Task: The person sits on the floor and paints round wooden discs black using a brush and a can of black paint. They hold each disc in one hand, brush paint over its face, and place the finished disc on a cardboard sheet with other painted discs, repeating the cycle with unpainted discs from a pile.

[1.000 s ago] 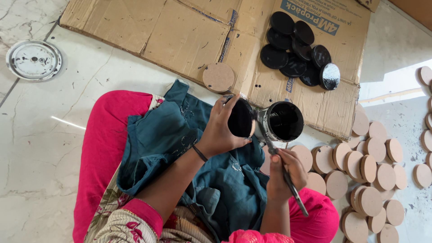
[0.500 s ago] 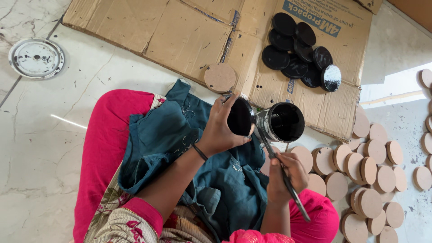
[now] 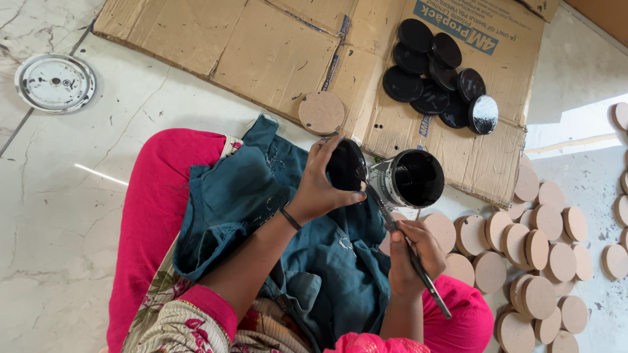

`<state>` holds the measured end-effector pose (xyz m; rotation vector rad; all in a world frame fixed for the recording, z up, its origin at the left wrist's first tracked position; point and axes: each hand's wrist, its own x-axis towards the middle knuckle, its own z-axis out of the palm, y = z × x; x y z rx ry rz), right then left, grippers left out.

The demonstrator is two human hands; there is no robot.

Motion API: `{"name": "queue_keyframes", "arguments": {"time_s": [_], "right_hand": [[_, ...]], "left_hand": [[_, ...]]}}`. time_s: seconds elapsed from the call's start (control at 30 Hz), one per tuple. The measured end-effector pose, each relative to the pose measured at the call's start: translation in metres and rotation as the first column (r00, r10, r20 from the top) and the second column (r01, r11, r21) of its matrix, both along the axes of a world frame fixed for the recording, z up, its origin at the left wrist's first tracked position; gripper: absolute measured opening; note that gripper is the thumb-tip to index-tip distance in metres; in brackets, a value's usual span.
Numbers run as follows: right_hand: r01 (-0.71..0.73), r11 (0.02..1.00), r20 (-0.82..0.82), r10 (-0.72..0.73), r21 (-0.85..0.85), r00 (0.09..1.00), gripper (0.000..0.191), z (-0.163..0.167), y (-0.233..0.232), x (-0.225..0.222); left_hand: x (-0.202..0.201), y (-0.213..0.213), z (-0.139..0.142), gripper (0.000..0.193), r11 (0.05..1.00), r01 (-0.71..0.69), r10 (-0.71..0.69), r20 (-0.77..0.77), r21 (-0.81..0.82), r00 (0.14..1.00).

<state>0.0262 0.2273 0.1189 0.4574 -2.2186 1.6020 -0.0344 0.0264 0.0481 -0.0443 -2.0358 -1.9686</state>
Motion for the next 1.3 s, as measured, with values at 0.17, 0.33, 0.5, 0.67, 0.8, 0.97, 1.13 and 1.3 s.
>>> {"name": "queue_keyframes", "arguments": {"time_s": [0.17,0.33,0.5,0.67,0.8,0.97,1.13,1.3], "right_hand": [[0.005,0.994,0.05,0.001,-0.113,0.999,0.009,-0.005,0.002,0.001],[0.016,0.995,0.0,-0.016,-0.095,1.0,0.008,-0.003,0.0,0.003],[-0.01,0.991,0.006,0.01,-0.131,1.0,0.008,-0.002,-0.002,0.002],[0.045,0.997,-0.034,-0.043,0.063,0.998,0.007,-0.004,0.003,0.001],[0.097,0.994,-0.149,-0.089,0.05,0.985,0.008,-0.001,0.008,0.001],[0.1,0.986,-0.176,-0.076,0.133,0.982,0.013,0.004,0.0,-0.002],[0.053,0.969,-0.2,-0.004,0.24,0.98,0.009,0.009,-0.003,-0.002],[0.081,0.983,-0.178,-0.052,0.164,0.983,0.012,0.004,-0.001,-0.003]], "left_hand": [[-0.003,0.003,-0.017,0.122,0.918,0.192,-0.218,0.037,0.347,0.975],[-0.004,0.001,-0.02,0.129,0.831,0.34,-0.377,-0.004,0.44,0.926],[-0.001,0.002,-0.015,0.133,0.873,0.382,-0.411,0.035,0.304,0.911],[-0.002,0.004,-0.014,0.128,0.97,0.207,-0.214,0.051,0.125,0.975],[-0.007,0.002,-0.011,0.125,0.998,0.012,-0.008,0.052,-0.062,0.999],[-0.002,0.002,0.0,0.122,0.99,0.001,0.003,0.025,-0.143,1.0],[-0.001,0.003,0.007,0.122,0.991,-0.021,0.031,0.083,-0.129,0.996],[-0.006,0.001,-0.004,0.123,0.999,-0.028,0.032,0.133,-0.037,0.991]]}}
